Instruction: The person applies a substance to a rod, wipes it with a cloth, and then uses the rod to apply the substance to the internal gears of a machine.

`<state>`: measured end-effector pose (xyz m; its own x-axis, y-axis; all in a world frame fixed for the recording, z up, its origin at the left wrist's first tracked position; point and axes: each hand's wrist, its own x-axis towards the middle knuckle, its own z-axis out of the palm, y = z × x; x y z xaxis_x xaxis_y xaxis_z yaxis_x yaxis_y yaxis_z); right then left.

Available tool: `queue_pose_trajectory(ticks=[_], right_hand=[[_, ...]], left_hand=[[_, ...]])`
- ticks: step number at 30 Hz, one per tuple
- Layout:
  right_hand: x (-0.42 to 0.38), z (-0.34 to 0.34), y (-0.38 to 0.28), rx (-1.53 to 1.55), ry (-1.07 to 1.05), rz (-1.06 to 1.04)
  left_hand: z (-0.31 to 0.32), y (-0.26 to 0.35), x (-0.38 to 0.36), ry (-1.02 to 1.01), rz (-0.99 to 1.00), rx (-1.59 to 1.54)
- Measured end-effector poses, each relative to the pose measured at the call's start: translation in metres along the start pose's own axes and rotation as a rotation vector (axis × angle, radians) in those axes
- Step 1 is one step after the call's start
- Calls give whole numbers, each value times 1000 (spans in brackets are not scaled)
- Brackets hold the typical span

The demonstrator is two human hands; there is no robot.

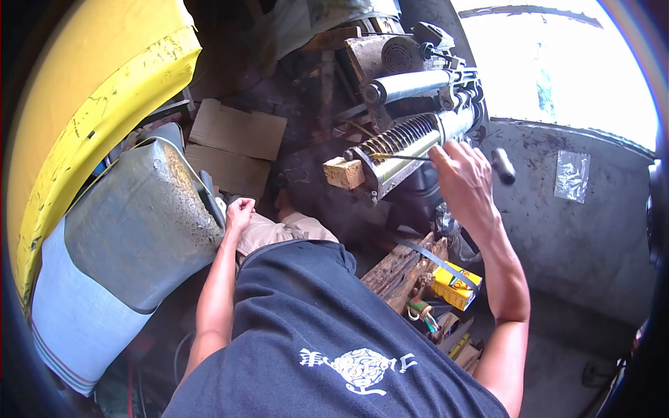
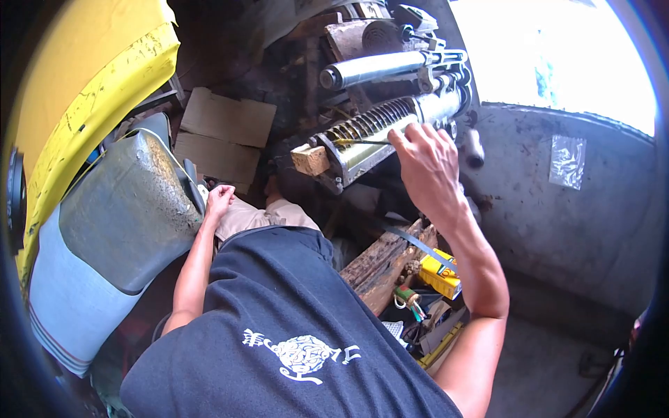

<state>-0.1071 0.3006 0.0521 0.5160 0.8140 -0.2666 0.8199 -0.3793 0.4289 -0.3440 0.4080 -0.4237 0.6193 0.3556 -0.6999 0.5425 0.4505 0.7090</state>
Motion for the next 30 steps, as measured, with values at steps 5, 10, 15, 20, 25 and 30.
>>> queue_pose_trajectory(ticks=[5, 10, 15, 20, 25, 30], right_hand=[[29, -5, 10, -209, 65, -209], [49, -13, 22, -201, 39, -403], [58, -22, 21, -285, 57, -524], [58, -22, 20, -262, 114, -578], [55, -14, 33, -98, 135, -586], [56, -10, 40, -13, 124, -576]], left_hand=[[-1, 1, -1, -9, -2, -55], [-2, 11, -10, 13, -3, -50], [-1, 15, -10, 55, 17, -75], [-3, 12, -9, 82, 35, -85], [-2, 17, -11, 108, 24, -64], [-2, 21, -16, 122, 19, -75]])
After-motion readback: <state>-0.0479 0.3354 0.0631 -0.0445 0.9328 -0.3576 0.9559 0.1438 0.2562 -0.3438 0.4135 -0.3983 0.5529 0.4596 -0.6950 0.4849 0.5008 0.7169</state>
